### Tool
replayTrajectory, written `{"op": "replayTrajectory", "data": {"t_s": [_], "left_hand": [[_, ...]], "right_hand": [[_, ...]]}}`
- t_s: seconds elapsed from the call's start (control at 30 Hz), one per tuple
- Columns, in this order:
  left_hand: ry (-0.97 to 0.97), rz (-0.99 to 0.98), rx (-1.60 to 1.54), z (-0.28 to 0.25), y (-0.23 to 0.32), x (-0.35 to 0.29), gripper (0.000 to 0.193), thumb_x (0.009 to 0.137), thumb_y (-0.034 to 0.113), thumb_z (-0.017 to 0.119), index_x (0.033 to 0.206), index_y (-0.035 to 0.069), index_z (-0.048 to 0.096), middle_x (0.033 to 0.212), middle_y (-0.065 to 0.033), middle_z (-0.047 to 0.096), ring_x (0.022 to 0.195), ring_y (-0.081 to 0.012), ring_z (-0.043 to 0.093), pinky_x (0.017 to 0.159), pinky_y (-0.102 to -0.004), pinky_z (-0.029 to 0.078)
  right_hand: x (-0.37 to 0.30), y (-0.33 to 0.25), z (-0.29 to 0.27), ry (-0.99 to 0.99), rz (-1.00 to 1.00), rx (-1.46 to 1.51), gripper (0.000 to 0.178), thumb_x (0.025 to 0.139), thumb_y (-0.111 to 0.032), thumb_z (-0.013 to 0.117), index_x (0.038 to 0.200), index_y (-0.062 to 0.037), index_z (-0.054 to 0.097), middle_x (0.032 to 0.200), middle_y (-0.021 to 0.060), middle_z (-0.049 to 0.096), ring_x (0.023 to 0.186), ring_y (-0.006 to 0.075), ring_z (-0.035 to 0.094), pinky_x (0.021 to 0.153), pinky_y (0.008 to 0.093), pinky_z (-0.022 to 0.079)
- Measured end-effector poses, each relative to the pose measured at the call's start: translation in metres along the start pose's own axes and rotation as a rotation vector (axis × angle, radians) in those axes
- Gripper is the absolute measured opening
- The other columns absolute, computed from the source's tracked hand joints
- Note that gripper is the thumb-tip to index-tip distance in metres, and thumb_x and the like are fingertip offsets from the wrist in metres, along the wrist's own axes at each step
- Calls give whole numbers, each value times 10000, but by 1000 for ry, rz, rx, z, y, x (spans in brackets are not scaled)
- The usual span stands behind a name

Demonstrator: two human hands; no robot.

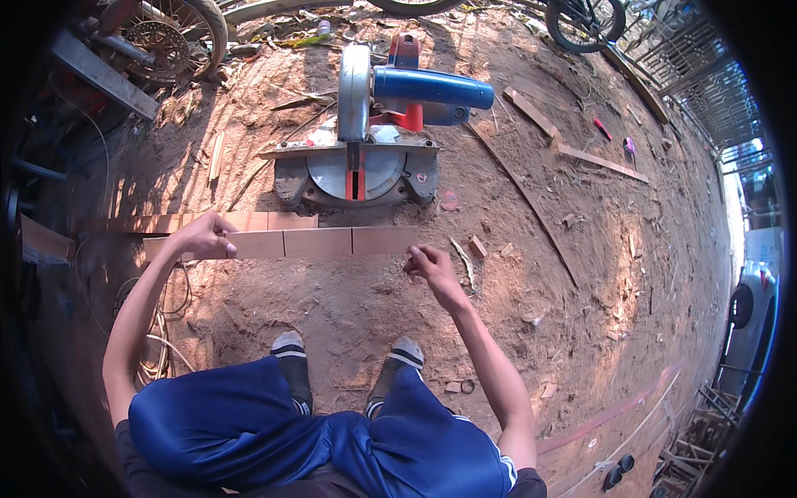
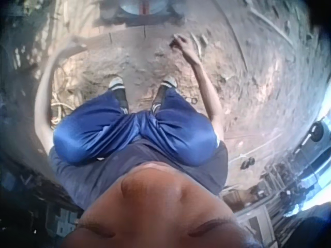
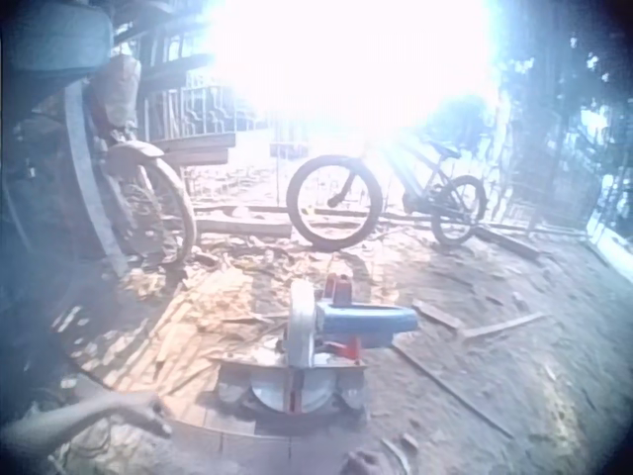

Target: The person uses a miter saw to cut wooden blocks. They position a long piece of wood against the saw fence, lower the blade to make cuts, and then pick up the resulting small rectangular pieces.

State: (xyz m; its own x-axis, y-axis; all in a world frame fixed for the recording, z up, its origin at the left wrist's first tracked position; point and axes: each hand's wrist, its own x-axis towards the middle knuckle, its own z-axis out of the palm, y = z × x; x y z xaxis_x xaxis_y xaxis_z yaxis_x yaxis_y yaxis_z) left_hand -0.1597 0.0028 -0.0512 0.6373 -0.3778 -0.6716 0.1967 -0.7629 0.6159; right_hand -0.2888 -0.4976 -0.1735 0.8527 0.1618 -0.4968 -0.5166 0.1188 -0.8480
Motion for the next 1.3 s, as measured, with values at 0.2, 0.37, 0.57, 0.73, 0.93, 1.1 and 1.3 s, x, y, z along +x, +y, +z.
{"op": "replayTrajectory", "data": {"t_s": [0.2, 0.37, 0.57, 0.73, 0.93, 1.1, 1.3], "left_hand": [[136, 48, 95, -16, 12, 48, 330, 746, 122, 856, 1035, -14, 774, 779, -53, 727, 706, -106, 637, 630, -291, 485], [181, 87, 48, -17, 5, 60, 342, 730, 102, 863, 1043, -6, 780, 840, -68, 750, 766, -126, 666, 696, -301, 524], [230, -6, 153, -13, 1, 60, 391, 689, 134, 909, 1048, 23, 799, 928, -119, 769, 931, -196, 698, 842, -371, 539], [219, 32, 120, -18, -16, 67, 342, 704, 133, 878, 1012, 14, 792, 906, -90, 759, 863, -174, 691, 789, -356, 540], [254, 38, 147, -18, -18, 66, 336, 735, 220, 875, 970, 7, 764, 819, -67, 722, 798, -151, 681, 725, -339, 536], [426, 278, 355, 11, -10, 76, 673, 664, 503, 922, 1080, 25, 694, 969, -118, 717, 934, -241, 684, 861, -411, 507], [472, 283, 518, 10, -20, 98, 687, 685, 458, 895, 1182, 71, 620, 1085, -135, 692, 1117, -295, 656, 1139, -597, 324]], "right_hand": [[30, -13, -8, 138, -78, -38, 336, 1075, -313, 579, 1102, 6, 682, 875, 48, 698, 826, 128, 686, 782, 287, 555], [27, -18, -7, 167, -125, -99, 351, 1071, -303, 588, 1182, 15, 688, 896, 47, 705, 830, 119, 681, 782, 275, 549], [28, -19, 1, 143, -159, -115, 324, 1063, -260, 609, 1193, 23, 698, 914, 30, 705, 834, 108, 670, 785, 277, 550], [33, -16, 6, 152, -112, -94, 332, 1059, -271, 617, 1177, 29, 694, 905, 29, 699, 830, 109, 669, 782, 280, 552], [39, -12, 9, 154, -87, -113, 316, 1066, -270, 599, 1128, 23, 700, 863, 32, 692, 823, 112, 669, 779, 280, 551], [47, -7, 1, 220, -87, -61, 332, 1068, -283, 589, 1056, 26, 710, 830, 42, 693, 789, 115, 668, 752, 284, 548], [67, -19, -4, 291, -124, -147, 347, 1068, -277, 581, 1058, 43, 714, 834, 59, 706, 776, 123, 682, 704, 270, 546]]}}
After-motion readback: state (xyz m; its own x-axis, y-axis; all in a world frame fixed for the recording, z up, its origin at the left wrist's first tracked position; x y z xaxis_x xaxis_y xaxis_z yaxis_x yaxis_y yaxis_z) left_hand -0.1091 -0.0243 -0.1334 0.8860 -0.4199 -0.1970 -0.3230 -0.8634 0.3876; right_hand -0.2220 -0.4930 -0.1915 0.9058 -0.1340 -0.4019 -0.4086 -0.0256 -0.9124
